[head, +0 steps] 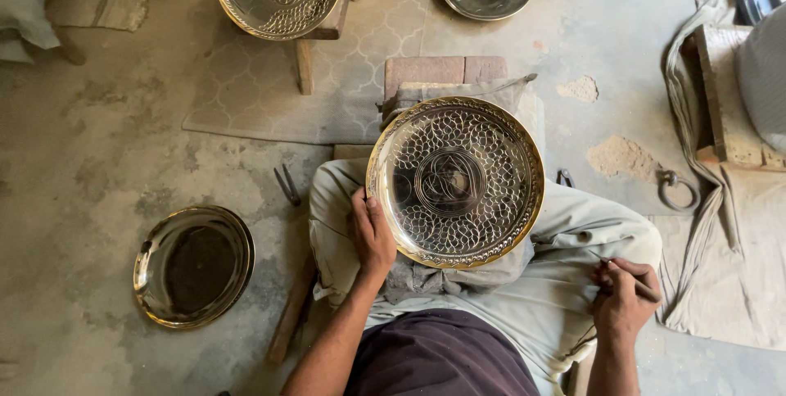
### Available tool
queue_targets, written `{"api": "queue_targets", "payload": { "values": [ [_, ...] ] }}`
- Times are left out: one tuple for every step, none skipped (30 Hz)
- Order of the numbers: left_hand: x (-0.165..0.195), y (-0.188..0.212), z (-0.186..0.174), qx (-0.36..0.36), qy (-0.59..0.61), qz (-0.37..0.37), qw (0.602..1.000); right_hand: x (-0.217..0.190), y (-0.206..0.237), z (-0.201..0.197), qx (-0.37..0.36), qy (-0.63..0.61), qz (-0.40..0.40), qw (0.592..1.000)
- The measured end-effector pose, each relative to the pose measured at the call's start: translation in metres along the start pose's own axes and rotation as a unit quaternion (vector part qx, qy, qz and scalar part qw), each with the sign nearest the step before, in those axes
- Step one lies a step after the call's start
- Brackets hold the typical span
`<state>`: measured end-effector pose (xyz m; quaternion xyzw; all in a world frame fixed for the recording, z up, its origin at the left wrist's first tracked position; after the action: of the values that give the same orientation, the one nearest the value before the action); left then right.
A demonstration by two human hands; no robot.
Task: The person sits on the floor with a large brass tray resting on their lap and uses a small chisel-like engraving tool to carve a geometric pattern into the tray's darkened center. They periodically reposition the tray, reach aside, and near the end tap the tool with a wooden mallet to deepen the engraved lines.
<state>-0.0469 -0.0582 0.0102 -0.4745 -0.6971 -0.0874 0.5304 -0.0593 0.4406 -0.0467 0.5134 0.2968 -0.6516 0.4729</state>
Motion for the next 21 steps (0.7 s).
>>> {"api": "queue_targets", "payload": {
  "values": [
    [0.001, 0.000, -0.001, 0.000, -0.001, 0.001, 1.000, -0.001, 0.000, 0.000, -0.002, -0.001, -0.001, 1.000],
    [0.002, 0.000, -0.001, 0.000, 0.006, -0.003, 1.000, -0.001, 0.001, 0.000, -0.001, -0.002, 0.001, 1.000],
    [0.002, 0.000, -0.001, -0.001, 0.014, -0.006, 1.000, 0.000, 0.001, 0.000, 0.000, -0.004, 0.004, 1.000],
    [0.003, -0.001, -0.001, -0.001, 0.021, -0.009, 1.000, 0.000, 0.001, 0.001, 0.001, -0.006, 0.006, 1.000],
    [0.005, -0.001, -0.002, 0.000, 0.022, -0.008, 1.000, -0.001, 0.001, 0.001, 0.000, -0.007, 0.006, 1.000],
    [0.006, -0.002, -0.003, 0.001, 0.023, -0.006, 1.000, -0.001, 0.001, 0.002, -0.001, -0.008, 0.007, 1.000],
    [0.007, -0.002, -0.003, 0.001, 0.023, -0.005, 1.000, -0.002, 0.001, 0.003, -0.002, -0.008, 0.008, 1.000],
    [0.008, -0.002, -0.004, 0.003, 0.022, -0.002, 1.000, -0.002, 0.001, 0.003, -0.003, -0.011, 0.008, 1.000],
    [0.009, -0.002, -0.005, 0.003, 0.020, 0.001, 1.000, -0.003, 0.002, 0.004, -0.004, -0.014, 0.007, 1.000],
    [0.009, -0.002, -0.005, 0.004, 0.019, 0.005, 1.000, -0.003, 0.002, 0.004, -0.005, -0.017, 0.007, 1.000],
    [0.009, -0.002, -0.005, 0.005, 0.018, 0.004, 1.000, -0.002, 0.002, 0.004, -0.004, -0.017, 0.010, 1.000],
    [0.008, -0.001, -0.005, 0.006, 0.017, 0.003, 1.000, -0.002, 0.002, 0.004, -0.004, -0.016, 0.013, 1.000],
    [0.007, -0.001, -0.004, 0.007, 0.017, 0.002, 1.000, -0.001, 0.002, 0.003, -0.004, -0.016, 0.016, 1.000],
    [0.008, -0.002, -0.004, 0.009, 0.023, 0.009, 1.000, -0.001, 0.002, 0.004, -0.004, -0.014, 0.013, 1.000],
    [0.008, -0.002, -0.004, 0.011, 0.029, 0.015, 0.999, -0.001, 0.002, 0.003, -0.004, -0.011, 0.011, 1.000],
    [0.008, -0.002, -0.004, 0.013, 0.035, 0.021, 0.999, -0.001, 0.002, 0.003, -0.005, -0.008, 0.009, 1.000],
    [0.005, -0.002, -0.002, 0.005, 0.034, 0.011, 0.999, 0.000, 0.001, 0.003, -0.004, -0.008, 0.010, 1.000],
    [0.003, -0.002, 0.000, -0.004, 0.034, 0.002, 0.999, 0.000, 0.001, 0.003, -0.004, -0.009, 0.011, 1.000],
    [0.001, -0.002, 0.001, -0.012, 0.034, -0.007, 0.999, 0.001, 0.000, 0.003, -0.003, -0.009, 0.012, 1.000],
    [0.000, -0.002, 0.002, -0.012, 0.037, -0.012, 0.999, 0.000, -0.001, 0.002, -0.003, -0.002, 0.008, 1.000],
    [-0.001, -0.002, 0.003, -0.012, 0.040, -0.016, 0.999, 0.000, -0.001, 0.002, -0.004, 0.004, 0.004, 1.000]
  ]
}}
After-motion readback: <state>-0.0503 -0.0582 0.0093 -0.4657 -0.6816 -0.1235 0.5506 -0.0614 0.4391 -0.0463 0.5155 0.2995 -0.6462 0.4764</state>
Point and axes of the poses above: each hand's wrist, its own y-axis away from the middle knuckle, its own z-axis out of the palm, x = y × z, the point moved 9 cm from there along -y, towards the middle knuckle, and after that the axes turned 8 degrees about z, right-handed, at the moved point
